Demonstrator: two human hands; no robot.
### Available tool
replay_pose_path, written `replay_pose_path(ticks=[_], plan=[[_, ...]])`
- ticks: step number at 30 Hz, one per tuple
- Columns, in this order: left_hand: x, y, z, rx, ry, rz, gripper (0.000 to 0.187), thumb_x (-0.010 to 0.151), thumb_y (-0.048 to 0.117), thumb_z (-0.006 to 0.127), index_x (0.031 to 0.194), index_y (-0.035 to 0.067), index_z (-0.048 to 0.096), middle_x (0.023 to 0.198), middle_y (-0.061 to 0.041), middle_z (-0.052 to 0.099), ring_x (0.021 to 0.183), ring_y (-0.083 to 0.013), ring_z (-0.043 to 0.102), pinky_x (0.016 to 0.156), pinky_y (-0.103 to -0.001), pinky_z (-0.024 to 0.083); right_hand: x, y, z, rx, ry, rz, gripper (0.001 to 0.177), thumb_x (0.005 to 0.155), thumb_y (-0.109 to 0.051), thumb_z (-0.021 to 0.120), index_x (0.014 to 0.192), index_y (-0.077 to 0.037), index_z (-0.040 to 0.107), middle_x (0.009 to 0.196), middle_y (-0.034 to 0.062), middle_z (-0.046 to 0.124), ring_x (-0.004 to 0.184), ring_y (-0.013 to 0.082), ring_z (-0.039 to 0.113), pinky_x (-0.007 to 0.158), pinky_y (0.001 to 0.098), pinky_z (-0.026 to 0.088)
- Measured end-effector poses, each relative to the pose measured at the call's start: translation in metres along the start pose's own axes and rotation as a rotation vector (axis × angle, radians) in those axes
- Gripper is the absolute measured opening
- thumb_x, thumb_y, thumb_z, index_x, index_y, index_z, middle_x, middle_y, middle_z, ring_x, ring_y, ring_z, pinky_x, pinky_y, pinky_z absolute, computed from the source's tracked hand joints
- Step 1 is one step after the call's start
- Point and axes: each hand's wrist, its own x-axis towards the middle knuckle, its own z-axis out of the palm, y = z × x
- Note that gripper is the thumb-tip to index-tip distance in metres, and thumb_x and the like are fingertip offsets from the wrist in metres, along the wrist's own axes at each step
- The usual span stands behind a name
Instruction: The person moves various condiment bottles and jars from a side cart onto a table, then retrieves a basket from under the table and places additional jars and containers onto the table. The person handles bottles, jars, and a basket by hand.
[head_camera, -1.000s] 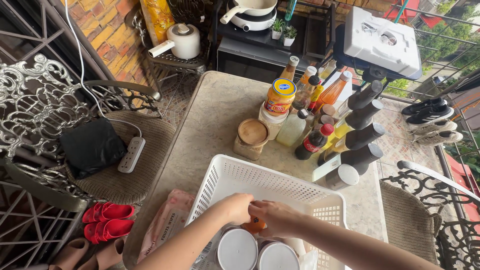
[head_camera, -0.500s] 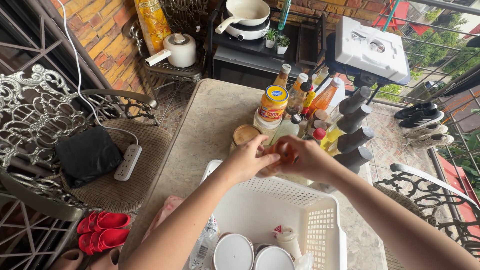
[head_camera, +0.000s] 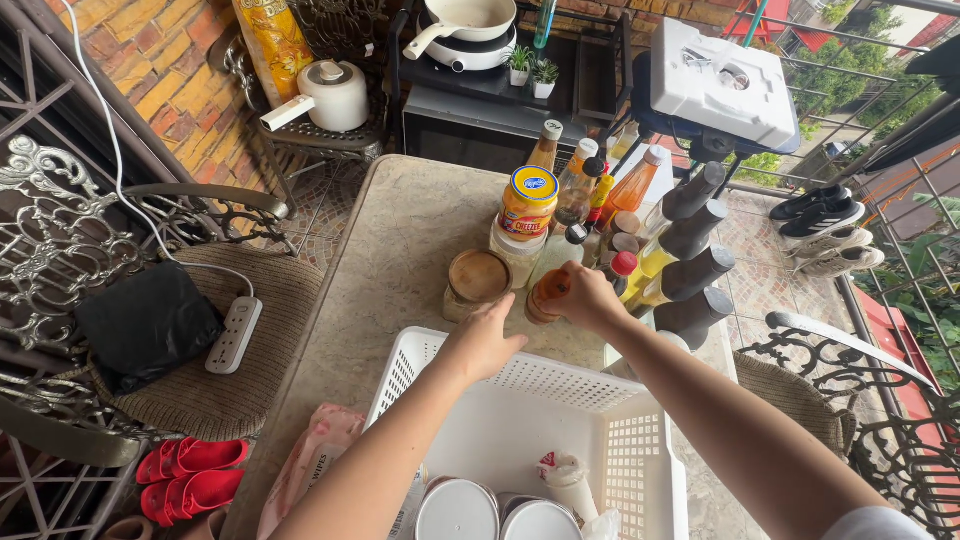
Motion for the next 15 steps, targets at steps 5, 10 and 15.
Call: replay_pose_path(ticks=[5,10,15], plan=[[-0.015,-0.008,0.01,0.137,-0.057,-0.044,0.074,0.091,0.037,0.067,0.154,0.009,0.039,0.148,-0.016,0.054,0.139,-0.0284,0.049,0.122,-0.049,0.024,0.01,0.013,0.032,0.0,-0.016,0.056,0.065,0.067,-0.033,0.091,0.115,0.0,0.062,0.107,0.0231,0.072,0.102,0.0362,0.072,0.087,0.0433,0.058],[-0.02,-0.011,0.013,0.18,-0.096,-0.058,0.072,0.092,0.042,0.067,0.153,0.013,0.042,0.148,-0.013,0.052,0.141,-0.0285,0.044,0.126,-0.054,0.01,0.018,0.02,0.051,-0.046,-0.047,0.098,0.066,0.071,-0.034,0.09,0.116,0.002,0.056,0.106,0.0254,0.071,0.101,0.0374,0.072,0.085,0.0443,0.058],[-0.027,-0.012,0.009,0.265,-0.158,-0.071,0.055,0.094,0.042,0.064,0.143,0.02,0.055,0.148,-0.005,0.053,0.146,-0.0235,0.038,0.128,-0.055,0.004,0.021,0.022,0.057,-0.017,-0.028,0.113,0.07,0.073,-0.038,0.089,0.119,0.001,0.054,0.106,0.0258,0.071,0.101,0.0384,0.072,0.084,0.0452,0.058]])
